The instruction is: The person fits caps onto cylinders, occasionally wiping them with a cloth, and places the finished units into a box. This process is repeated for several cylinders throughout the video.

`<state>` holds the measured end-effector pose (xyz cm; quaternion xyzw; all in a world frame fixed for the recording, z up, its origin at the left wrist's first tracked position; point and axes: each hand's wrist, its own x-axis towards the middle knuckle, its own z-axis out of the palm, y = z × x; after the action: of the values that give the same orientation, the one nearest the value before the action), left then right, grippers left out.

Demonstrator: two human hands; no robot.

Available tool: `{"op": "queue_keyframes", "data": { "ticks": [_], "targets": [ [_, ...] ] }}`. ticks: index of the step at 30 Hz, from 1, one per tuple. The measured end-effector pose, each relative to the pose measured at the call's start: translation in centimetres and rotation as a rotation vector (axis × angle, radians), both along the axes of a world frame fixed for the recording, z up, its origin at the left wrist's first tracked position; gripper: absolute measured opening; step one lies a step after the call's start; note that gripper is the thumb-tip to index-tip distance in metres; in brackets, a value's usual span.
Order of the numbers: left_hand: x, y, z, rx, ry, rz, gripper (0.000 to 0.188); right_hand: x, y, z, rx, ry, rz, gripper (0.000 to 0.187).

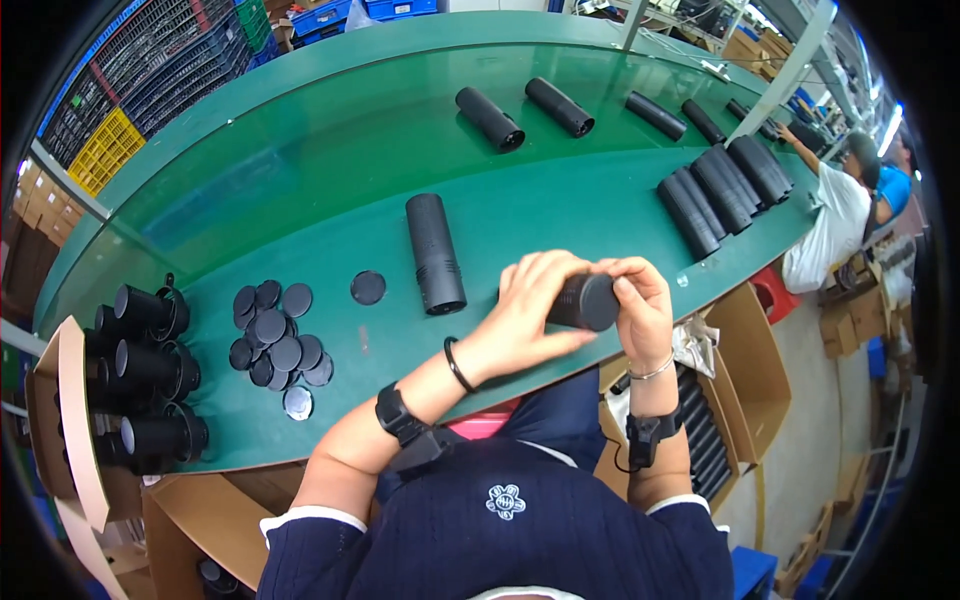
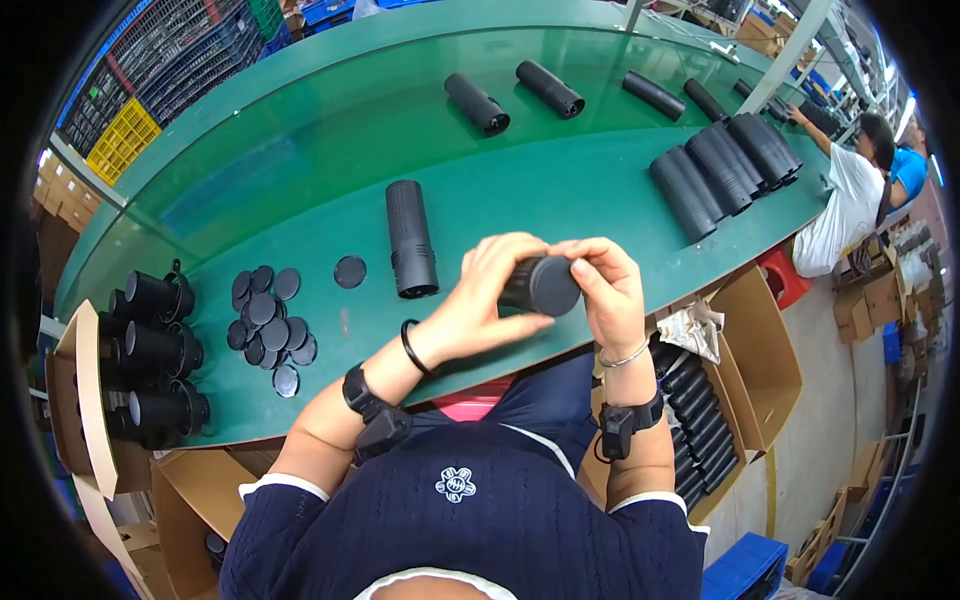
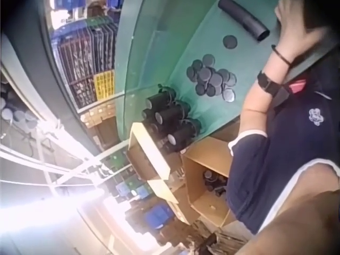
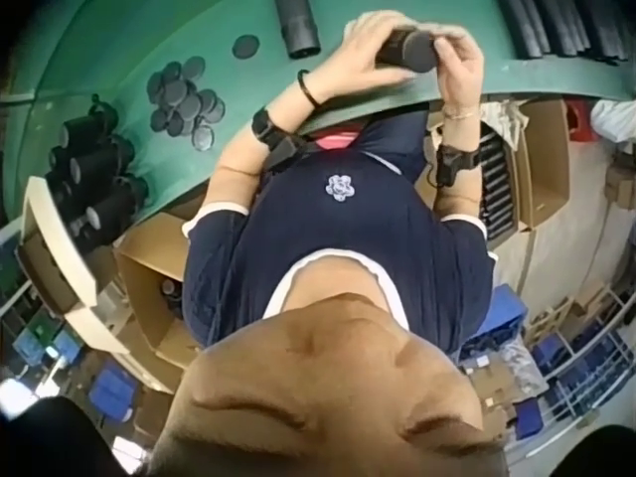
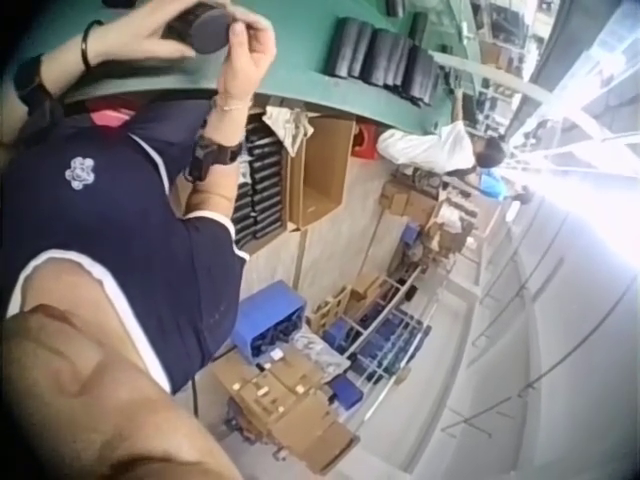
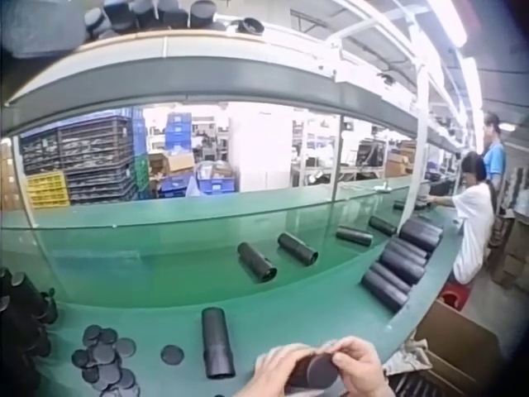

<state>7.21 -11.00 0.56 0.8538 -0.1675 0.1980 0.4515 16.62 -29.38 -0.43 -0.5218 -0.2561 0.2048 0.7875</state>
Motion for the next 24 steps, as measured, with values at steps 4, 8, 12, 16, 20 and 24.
{"op": "queue_keyframes", "data": {
  "ticks": [4,8,12,16,20,24],
  "targets": [
    [-0.2,0.6,-1.2,-0.294,0.106,-0.017,0.078,-1.9,1.9,2.1,-0.116,-0.382,0.097,0.068],
    [-0.5,1.4,-1.1,-0.325,0.077,-0.080,0.068,-3.4,2.7,1.8,-0.147,-0.477,-0.043,0.078],
    [-0.7,1.8,-1.4,-0.347,0.041,-0.073,0.067,-2.2,2.6,1.2,-0.223,-0.643,0.004,0.081],
    [0.0,2.2,-0.7,-0.972,0.206,-0.225,0.071,-1.9,4.2,0.2,-0.299,-0.582,-0.012,0.091],
    [2.7,6.6,-1.2,-0.598,0.015,0.020,0.086,0.2,6.3,-1.1,-0.344,-0.491,0.108,0.098],
    [2.4,12.4,-1.4,0.010,0.130,0.896,0.094,4.9,11.0,1.0,-0.472,-0.329,0.058,0.082]
  ]
}}
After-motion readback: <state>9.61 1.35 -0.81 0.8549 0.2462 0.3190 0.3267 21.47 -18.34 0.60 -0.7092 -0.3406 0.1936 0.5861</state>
